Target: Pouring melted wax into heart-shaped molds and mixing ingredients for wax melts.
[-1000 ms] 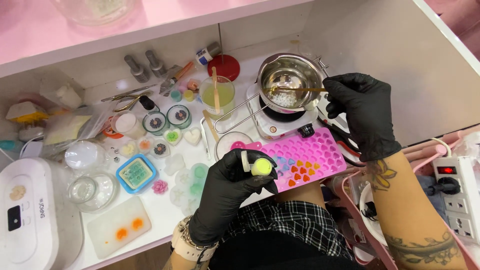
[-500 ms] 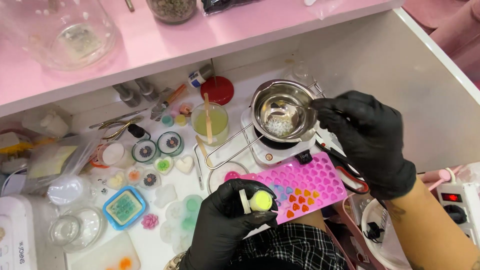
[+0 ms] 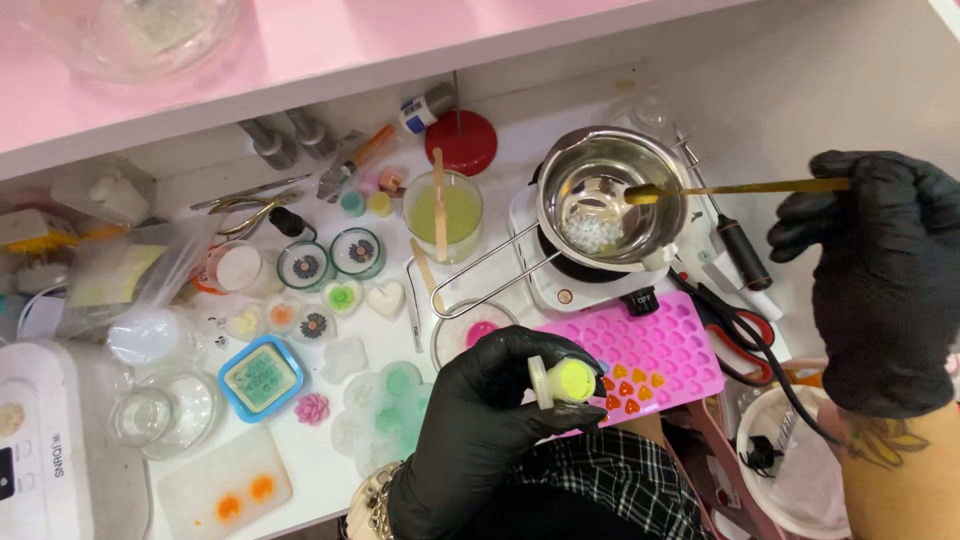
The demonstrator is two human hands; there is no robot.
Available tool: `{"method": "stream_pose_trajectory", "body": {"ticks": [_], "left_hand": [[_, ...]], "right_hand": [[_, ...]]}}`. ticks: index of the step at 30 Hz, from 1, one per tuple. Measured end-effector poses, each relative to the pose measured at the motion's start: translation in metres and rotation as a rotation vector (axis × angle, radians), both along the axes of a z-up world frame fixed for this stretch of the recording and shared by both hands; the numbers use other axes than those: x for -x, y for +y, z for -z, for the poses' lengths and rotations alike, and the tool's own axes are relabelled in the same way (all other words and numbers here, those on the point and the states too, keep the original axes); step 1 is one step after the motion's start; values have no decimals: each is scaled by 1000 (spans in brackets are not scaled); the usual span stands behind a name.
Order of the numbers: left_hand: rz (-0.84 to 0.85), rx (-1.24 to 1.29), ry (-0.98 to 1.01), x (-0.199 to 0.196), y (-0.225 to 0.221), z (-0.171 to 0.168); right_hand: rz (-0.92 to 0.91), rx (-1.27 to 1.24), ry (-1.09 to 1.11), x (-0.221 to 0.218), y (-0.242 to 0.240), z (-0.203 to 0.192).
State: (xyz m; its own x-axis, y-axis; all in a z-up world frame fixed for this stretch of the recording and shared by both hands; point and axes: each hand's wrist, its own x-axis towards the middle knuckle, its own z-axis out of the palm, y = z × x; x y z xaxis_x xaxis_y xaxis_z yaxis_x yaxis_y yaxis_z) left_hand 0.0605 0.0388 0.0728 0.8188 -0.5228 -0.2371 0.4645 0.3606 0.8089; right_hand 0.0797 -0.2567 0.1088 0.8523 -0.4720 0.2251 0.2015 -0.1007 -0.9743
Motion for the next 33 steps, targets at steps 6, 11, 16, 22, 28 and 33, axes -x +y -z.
{"method": "stream_pose_trajectory", "body": {"ticks": [6, 11, 16, 22, 28, 33], "left_hand": [[-18, -41, 26, 10, 1, 4], [-72, -9, 39, 18, 7, 5], [-75, -72, 68, 21, 9, 6], [-55, -87, -17, 28, 10, 7], [-106, -37, 26, 30, 15, 11], [-82, -92, 47, 27, 13, 6]], "right_hand": [[-35, 109, 224, -8, 11, 25], [57, 57, 294, 13, 15, 44], [200, 583, 246, 50, 39, 99], [210, 1206, 282, 43, 48, 128], [174, 1287, 428, 44, 47, 131], [181, 1191, 245, 47, 52, 123]]}}
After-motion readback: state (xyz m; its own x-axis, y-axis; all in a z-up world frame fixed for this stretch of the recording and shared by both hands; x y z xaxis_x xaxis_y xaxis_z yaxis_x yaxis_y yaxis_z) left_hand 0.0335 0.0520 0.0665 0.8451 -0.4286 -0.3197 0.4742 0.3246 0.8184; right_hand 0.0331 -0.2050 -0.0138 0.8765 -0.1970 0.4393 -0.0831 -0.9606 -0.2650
